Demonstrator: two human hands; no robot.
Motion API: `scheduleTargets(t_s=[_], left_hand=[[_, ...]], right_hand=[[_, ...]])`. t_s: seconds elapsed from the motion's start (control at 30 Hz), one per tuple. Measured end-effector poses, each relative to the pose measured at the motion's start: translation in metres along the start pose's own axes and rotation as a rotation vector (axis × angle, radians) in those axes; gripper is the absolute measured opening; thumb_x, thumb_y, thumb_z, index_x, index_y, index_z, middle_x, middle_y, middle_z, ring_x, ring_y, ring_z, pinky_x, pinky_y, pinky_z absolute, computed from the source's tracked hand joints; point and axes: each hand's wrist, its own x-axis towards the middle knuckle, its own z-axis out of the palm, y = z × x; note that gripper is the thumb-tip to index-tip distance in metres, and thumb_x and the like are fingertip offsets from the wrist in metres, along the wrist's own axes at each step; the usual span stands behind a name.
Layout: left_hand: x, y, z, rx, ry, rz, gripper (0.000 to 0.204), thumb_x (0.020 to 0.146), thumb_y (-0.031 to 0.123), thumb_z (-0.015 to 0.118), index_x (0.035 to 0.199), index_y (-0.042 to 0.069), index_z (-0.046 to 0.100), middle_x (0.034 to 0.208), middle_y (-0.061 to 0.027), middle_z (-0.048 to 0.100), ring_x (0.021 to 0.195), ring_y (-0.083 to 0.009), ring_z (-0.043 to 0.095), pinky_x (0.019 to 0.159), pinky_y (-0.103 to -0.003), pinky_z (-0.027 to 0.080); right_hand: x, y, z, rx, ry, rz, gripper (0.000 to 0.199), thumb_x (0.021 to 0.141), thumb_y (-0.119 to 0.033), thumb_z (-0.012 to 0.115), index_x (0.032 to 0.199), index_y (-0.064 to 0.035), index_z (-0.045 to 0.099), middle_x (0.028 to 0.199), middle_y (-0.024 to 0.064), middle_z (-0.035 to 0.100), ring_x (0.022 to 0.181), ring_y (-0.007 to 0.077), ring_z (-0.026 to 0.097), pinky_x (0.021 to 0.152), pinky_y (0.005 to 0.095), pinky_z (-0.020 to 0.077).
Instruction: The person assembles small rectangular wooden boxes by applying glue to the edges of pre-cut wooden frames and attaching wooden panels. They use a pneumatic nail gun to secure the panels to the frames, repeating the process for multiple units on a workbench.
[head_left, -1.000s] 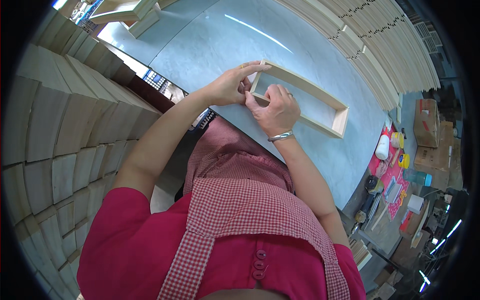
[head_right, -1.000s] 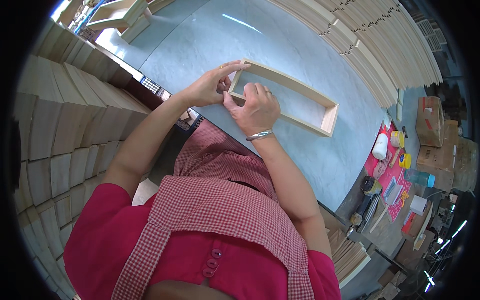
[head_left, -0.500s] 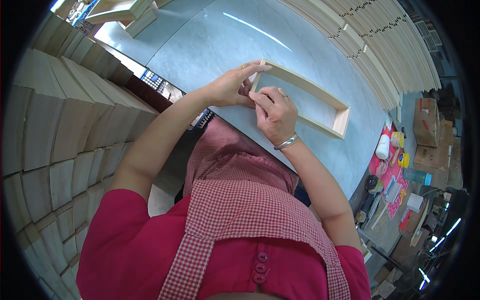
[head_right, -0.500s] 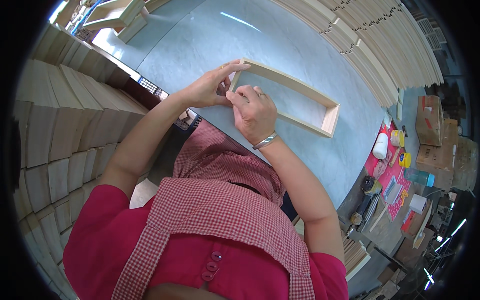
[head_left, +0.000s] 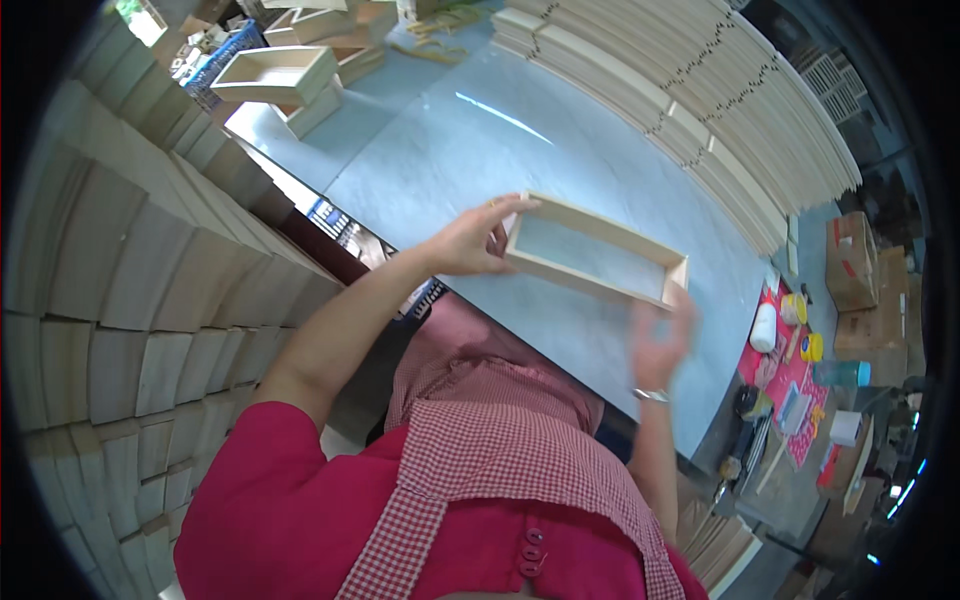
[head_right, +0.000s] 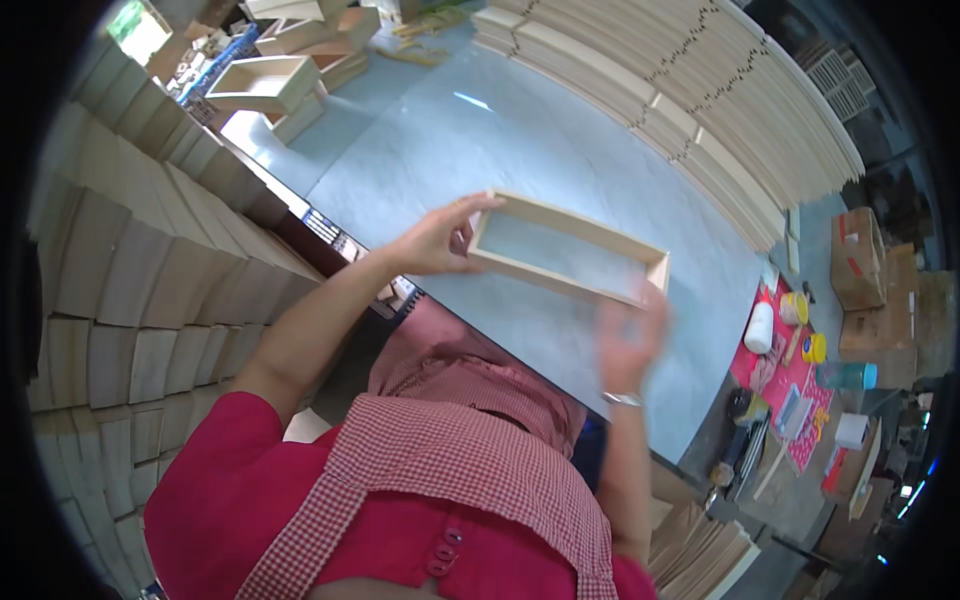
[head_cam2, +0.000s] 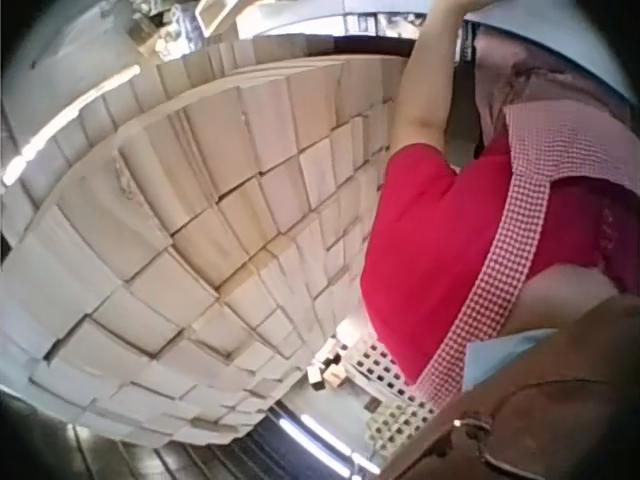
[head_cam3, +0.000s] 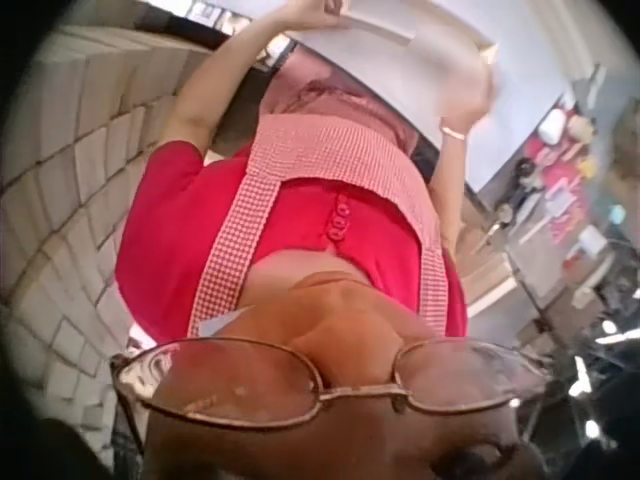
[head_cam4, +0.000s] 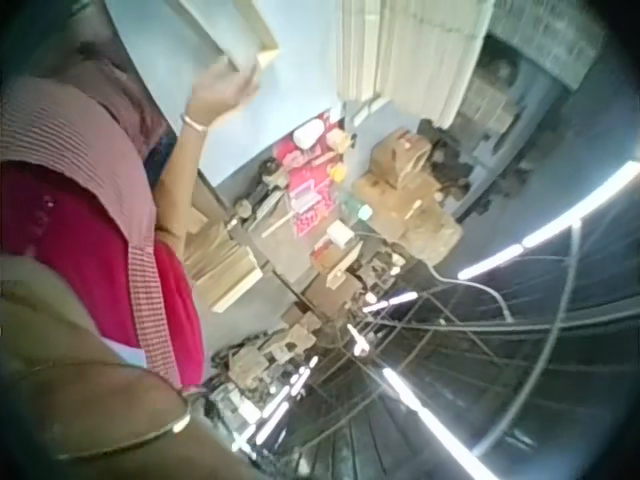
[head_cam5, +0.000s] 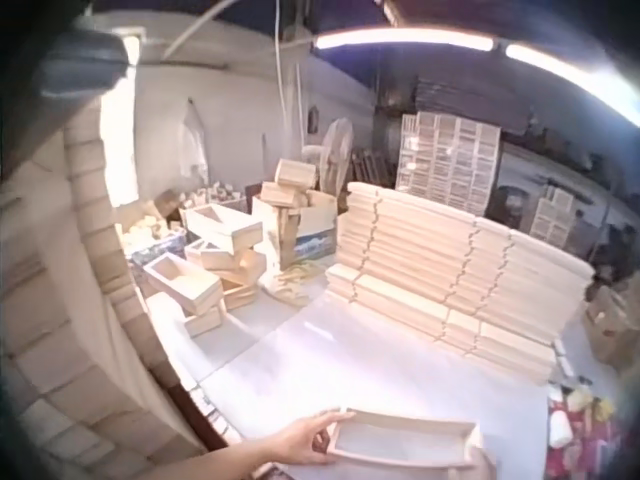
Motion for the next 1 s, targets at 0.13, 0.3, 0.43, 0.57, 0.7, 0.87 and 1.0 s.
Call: scheduleTargets(t_s=[0.13,0.3,0.43,0.57,0.7,0.87,1.0], left_hand=[[-0.005,0.022,0.011,-0.011,0.028,-0.052,0.095,0.071,0.007,0.086,0.154,0.012,0.041,0.14,-0.0168,0.052,0.082,-0.0159,0.065,0.077,-0.03,0.059],[0.008,0.049,0.036,-0.058,0.082,-0.201,0.094,0.071,0.012,0.087,0.153,0.006,0.042,0.13,-0.0163,0.06,0.082,-0.0161,0.066,0.075,-0.031,0.057],[0.019,0.066,0.051,-0.195,0.101,-0.226,0.096,0.071,0.018,0.088,0.153,0.002,0.04,0.123,-0.0216,0.063,0.095,-0.0254,0.071,0.083,-0.037,0.058],[0.025,0.063,0.067,-0.159,0.211,-0.232,0.098,0.071,0.018,0.088,0.152,-0.002,0.039,0.113,-0.0212,0.068,0.099,-0.0268,0.072,0.084,-0.038,0.058],[0.027,0.092,0.071,-0.184,0.242,-0.234,0.095,0.073,0.015,0.087,0.152,-0.006,0.038,0.127,-0.0212,0.061,0.091,-0.0205,0.069,0.078,-0.033,0.057],[0.022,0.119,0.079,-0.122,0.255,-0.201,0.095,0.073,0.014,0.086,0.151,-0.008,0.038,0.133,-0.0224,0.057,0.086,-0.0178,0.068,0.074,-0.03,0.057],[0.014,0.136,0.082,-0.088,0.231,-0.164,0.094,0.073,0.013,0.086,0.151,-0.008,0.038,0.133,-0.0238,0.056,0.084,-0.0182,0.068,0.073,-0.03,0.058]], right_hand=[[-0.074,0.153,-0.182,-0.864,0.041,0.522,0.053,0.091,-0.028,0.07,0.131,0.0046,0.057,0.122,0.0267,0.059,0.114,0.0447,0.055,0.099,0.0543,0.044],[-0.135,0.214,-0.268,-0.912,-0.386,0.748,0.065,0.09,-0.034,0.071,0.138,0.0061,0.051,0.124,0.0311,0.062,0.111,0.0475,0.062,0.098,0.0513,0.0489],[-0.123,0.228,-0.253,-1.012,-0.371,0.727,0.075,0.084,-0.026,0.072,0.146,0.0043,0.043,0.133,0.0292,0.06,0.116,0.0456,0.062,0.1,0.0501,0.0498],[-0.07,0.187,-0.256,-0.918,-0.283,0.807,0.066,0.079,-0.019,0.073,0.139,0.0024,0.053,0.121,0.0269,0.067,0.111,0.0425,0.066,0.095,0.05,0.0519],[-0.047,0.128,-0.281,-0.429,-0.137,0.987,0.055,0.085,-0.024,0.076,0.13,0.0027,0.059,0.108,0.0205,0.073,0.101,0.0318,0.07,0.089,0.0442,0.0548],[-0.048,-0.017,-0.217,0.039,0.207,0.607,0.024,0.09,-0.021,0.08,0.096,-0.0025,0.065,0.064,-0.0018,0.057,0.05,0.0063,0.05,0.045,0.0253,0.0383],[-0.054,-0.102,-0.163,0.239,0.007,0.584,0.021,0.091,-0.018,0.079,0.099,-0.0017,0.068,0.069,-0.0002,0.062,0.054,0.0075,0.055,0.05,0.0257,0.0431]])
